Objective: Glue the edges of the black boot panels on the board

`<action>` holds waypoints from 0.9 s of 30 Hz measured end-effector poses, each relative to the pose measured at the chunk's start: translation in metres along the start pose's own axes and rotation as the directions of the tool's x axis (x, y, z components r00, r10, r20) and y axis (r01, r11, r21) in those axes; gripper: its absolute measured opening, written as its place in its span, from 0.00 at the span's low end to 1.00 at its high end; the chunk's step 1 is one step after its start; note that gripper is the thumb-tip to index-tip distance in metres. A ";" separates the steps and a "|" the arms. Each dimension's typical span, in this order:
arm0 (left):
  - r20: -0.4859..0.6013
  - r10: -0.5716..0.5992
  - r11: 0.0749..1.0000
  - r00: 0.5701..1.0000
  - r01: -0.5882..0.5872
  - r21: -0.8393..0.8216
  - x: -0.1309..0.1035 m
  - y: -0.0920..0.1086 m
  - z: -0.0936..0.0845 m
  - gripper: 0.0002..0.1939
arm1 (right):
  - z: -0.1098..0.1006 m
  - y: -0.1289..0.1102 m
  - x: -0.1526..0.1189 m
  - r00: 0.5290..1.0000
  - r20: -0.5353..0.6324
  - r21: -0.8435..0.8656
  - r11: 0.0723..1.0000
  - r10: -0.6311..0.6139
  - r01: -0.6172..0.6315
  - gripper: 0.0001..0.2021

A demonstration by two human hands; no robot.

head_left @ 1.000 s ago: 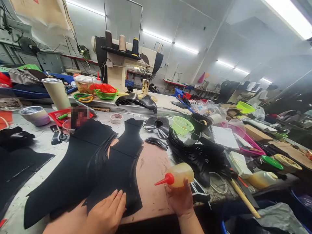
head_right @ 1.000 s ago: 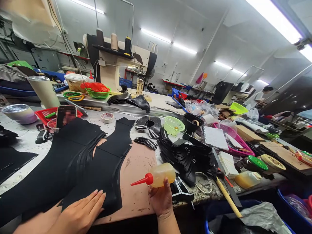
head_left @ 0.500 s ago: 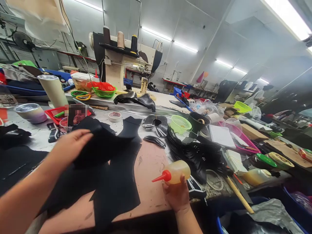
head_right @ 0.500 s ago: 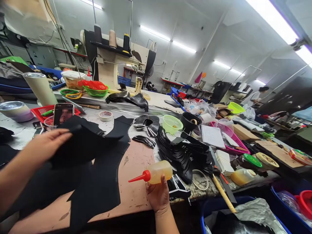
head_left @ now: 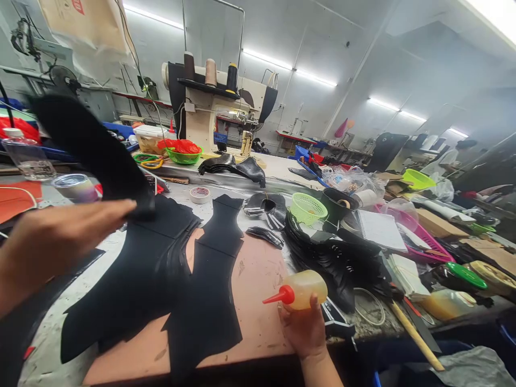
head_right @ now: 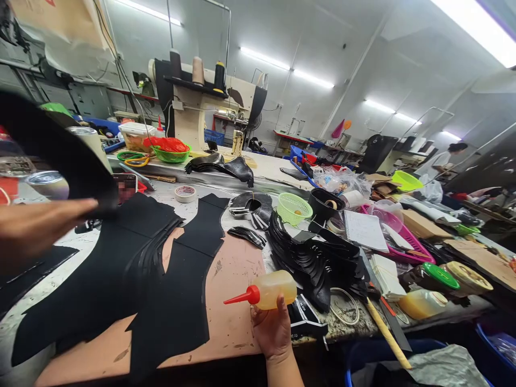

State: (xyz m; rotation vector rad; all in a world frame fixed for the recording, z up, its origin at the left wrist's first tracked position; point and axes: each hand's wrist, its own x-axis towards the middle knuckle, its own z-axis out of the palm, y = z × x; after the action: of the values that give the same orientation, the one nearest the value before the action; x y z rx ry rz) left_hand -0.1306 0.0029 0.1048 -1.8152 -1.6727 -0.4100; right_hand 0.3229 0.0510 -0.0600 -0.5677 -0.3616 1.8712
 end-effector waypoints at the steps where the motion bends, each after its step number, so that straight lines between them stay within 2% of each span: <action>1: 0.005 0.144 0.989 0.990 -0.144 -0.046 -0.017 0.005 0.009 0.22 | 0.002 0.000 0.000 1.000 -0.017 0.010 1.000 0.006 -0.006 0.22; 2: 0.080 0.261 0.961 0.962 -0.251 -0.113 -0.034 0.011 0.017 0.23 | 0.004 -0.001 -0.001 0.999 -0.038 0.024 1.000 0.011 -0.010 0.23; 4: 0.261 0.312 0.938 0.914 -0.253 -0.236 -0.059 0.023 0.030 0.25 | 0.008 -0.002 -0.002 0.997 -0.074 0.042 0.999 0.021 -0.018 0.24; 7: 0.571 0.226 0.937 0.789 -0.017 -0.349 -0.070 0.041 0.038 0.22 | 0.009 -0.001 -0.002 0.995 -0.097 0.034 0.999 0.029 -0.025 0.26; 9: 0.674 0.162 0.928 0.721 0.121 -0.353 -0.062 0.048 0.039 0.21 | 0.006 0.001 -0.001 0.995 -0.103 0.026 1.000 0.015 -0.012 0.26; 11: 0.687 0.150 0.917 0.711 0.159 -0.365 -0.048 0.050 0.044 0.23 | 0.002 0.004 0.001 0.993 -0.112 0.035 0.999 -0.029 0.033 0.25; 14: 0.666 0.146 0.917 0.732 0.153 -0.369 -0.027 0.048 0.060 0.26 | -0.004 0.007 0.001 0.994 -0.097 0.043 0.997 -0.056 0.061 0.22; 16: 0.676 0.092 0.929 0.731 0.182 -0.323 -0.016 0.049 0.072 0.27 | -0.005 0.009 0.001 0.996 -0.072 0.024 0.998 -0.054 0.056 0.21; 18: 0.679 0.062 0.940 0.732 0.186 -0.286 -0.008 0.056 0.078 0.33 | -0.002 0.010 0.002 0.991 -0.080 -0.016 0.995 -0.104 0.103 0.21; 20: 0.662 0.092 0.947 0.744 0.139 -0.289 0.001 0.071 0.079 0.32 | 0.007 0.011 0.007 0.967 -0.159 -0.101 0.977 -0.201 0.186 0.22; 23: 0.611 0.217 0.940 0.761 0.006 -0.341 0.016 0.108 0.077 0.22 | 0.025 0.009 0.027 0.905 -0.287 -0.245 0.937 -0.314 0.248 0.26; 27: 0.602 0.372 0.899 0.707 -0.112 -0.424 0.041 0.162 0.087 0.21 | 0.051 0.001 0.071 0.862 -0.325 -0.337 0.899 -0.388 0.278 0.30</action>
State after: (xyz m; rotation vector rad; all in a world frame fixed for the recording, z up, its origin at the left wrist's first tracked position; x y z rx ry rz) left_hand 0.0166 0.0895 0.0263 -2.6607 -1.8386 0.1073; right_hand 0.2732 0.1178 -0.0327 -0.9825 -0.4349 1.3372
